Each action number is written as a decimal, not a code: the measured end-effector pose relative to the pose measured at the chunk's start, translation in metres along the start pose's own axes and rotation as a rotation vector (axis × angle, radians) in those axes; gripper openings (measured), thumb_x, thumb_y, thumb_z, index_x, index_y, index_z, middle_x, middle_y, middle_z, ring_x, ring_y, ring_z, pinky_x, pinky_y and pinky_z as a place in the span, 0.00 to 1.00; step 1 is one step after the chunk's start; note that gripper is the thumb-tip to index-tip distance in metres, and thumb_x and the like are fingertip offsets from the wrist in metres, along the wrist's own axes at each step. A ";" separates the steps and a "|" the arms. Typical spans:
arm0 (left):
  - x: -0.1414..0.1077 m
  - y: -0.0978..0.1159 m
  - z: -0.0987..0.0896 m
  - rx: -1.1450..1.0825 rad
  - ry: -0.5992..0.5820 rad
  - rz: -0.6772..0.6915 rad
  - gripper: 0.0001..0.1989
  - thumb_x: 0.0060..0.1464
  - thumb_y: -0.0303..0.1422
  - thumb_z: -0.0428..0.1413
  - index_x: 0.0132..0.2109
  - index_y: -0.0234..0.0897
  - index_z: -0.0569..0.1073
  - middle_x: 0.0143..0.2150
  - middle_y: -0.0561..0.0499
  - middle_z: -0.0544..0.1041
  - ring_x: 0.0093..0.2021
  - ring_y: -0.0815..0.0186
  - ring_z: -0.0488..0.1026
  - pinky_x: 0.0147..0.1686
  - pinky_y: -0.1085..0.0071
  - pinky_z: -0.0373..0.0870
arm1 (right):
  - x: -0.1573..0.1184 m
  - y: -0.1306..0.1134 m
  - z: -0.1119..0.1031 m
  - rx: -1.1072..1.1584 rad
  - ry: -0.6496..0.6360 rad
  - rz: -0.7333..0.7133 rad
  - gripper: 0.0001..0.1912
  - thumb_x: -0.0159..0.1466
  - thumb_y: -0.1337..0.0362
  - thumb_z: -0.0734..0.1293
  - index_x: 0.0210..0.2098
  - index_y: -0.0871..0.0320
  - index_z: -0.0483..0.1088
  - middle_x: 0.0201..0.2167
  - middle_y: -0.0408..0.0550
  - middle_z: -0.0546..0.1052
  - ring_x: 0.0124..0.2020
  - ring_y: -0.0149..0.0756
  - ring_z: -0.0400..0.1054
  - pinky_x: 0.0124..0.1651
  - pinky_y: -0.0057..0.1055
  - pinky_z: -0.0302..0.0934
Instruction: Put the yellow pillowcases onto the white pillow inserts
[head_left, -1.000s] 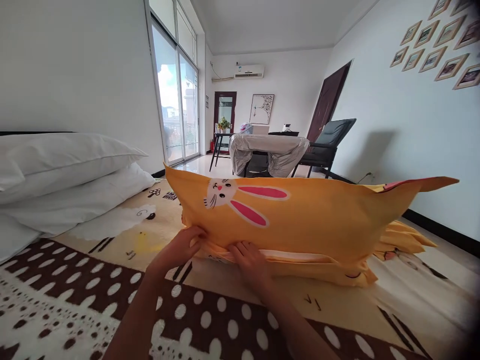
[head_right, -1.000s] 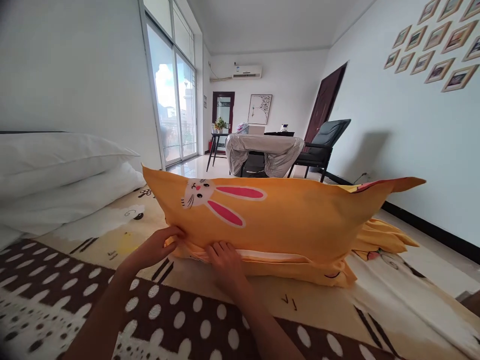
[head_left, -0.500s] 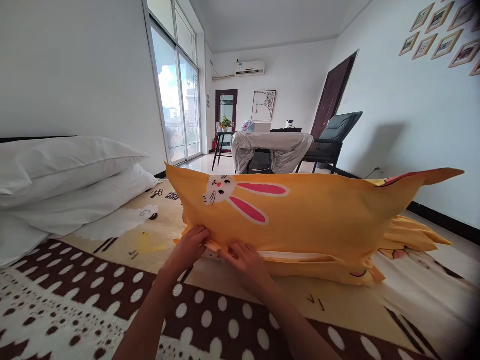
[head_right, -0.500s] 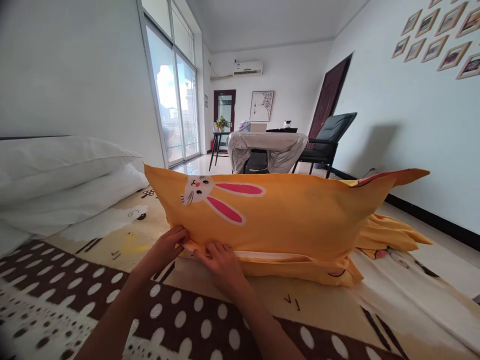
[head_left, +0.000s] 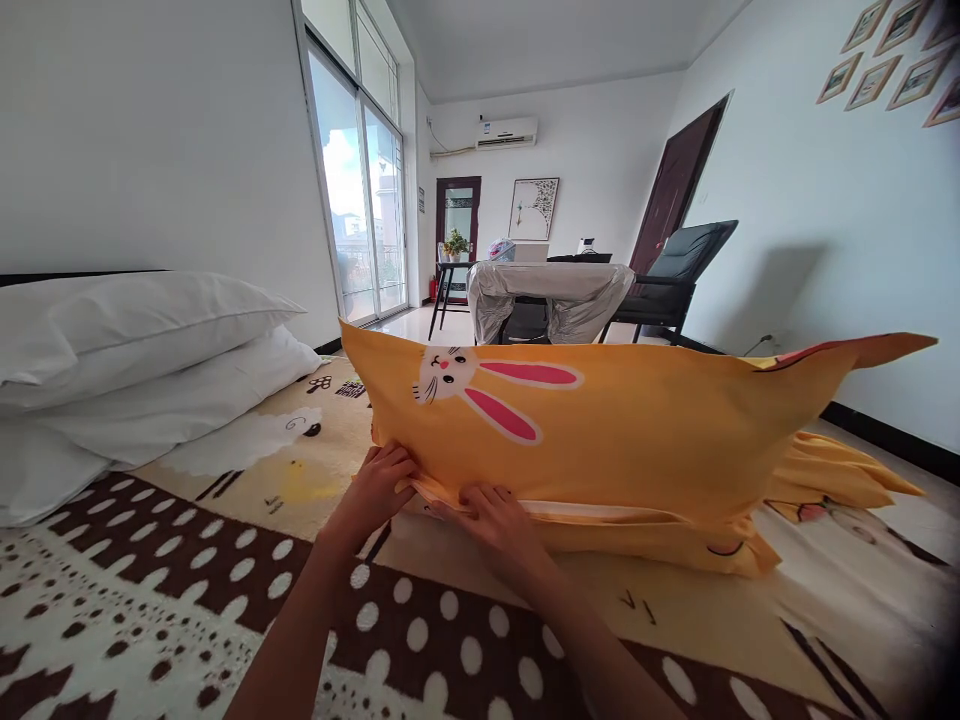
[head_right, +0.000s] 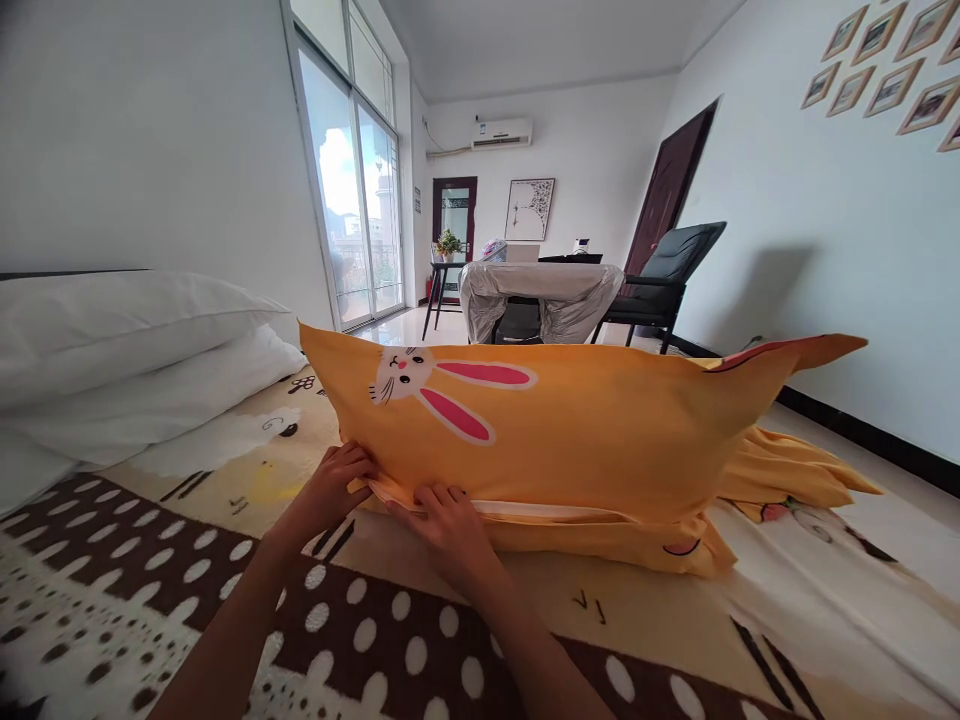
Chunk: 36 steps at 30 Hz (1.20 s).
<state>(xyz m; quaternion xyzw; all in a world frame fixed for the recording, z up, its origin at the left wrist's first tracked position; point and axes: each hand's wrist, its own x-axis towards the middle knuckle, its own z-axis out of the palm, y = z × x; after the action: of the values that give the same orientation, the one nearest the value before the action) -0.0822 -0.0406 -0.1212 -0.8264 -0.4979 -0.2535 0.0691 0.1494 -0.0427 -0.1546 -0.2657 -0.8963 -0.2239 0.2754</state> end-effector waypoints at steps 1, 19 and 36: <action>0.000 0.000 0.000 -0.002 -0.007 -0.001 0.05 0.51 0.24 0.54 0.30 0.38 0.70 0.36 0.50 0.73 0.44 0.61 0.66 0.45 0.65 0.59 | 0.000 0.000 0.000 -0.003 -0.006 0.001 0.30 0.59 0.74 0.62 0.59 0.46 0.62 0.36 0.49 0.69 0.35 0.37 0.59 0.38 0.33 0.50; -0.002 0.013 -0.024 -0.078 -0.177 -0.027 0.06 0.56 0.28 0.49 0.31 0.37 0.67 0.35 0.48 0.71 0.40 0.60 0.67 0.40 0.66 0.63 | -0.010 0.015 -0.006 -0.117 0.041 0.283 0.06 0.59 0.73 0.63 0.32 0.58 0.69 0.32 0.49 0.72 0.37 0.40 0.61 0.42 0.35 0.50; -0.001 0.011 -0.015 0.029 -0.236 -0.212 0.08 0.53 0.32 0.47 0.33 0.38 0.71 0.41 0.46 0.73 0.47 0.55 0.67 0.46 0.58 0.61 | -0.187 0.141 -0.100 -0.153 0.092 0.560 0.10 0.51 0.76 0.58 0.28 0.56 0.65 0.29 0.48 0.72 0.34 0.39 0.65 0.39 0.33 0.54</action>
<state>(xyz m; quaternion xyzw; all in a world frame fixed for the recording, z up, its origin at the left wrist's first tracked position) -0.0786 -0.0520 -0.1071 -0.7921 -0.5908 -0.1532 -0.0050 0.4034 -0.0566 -0.1584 -0.5122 -0.7552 -0.2182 0.3461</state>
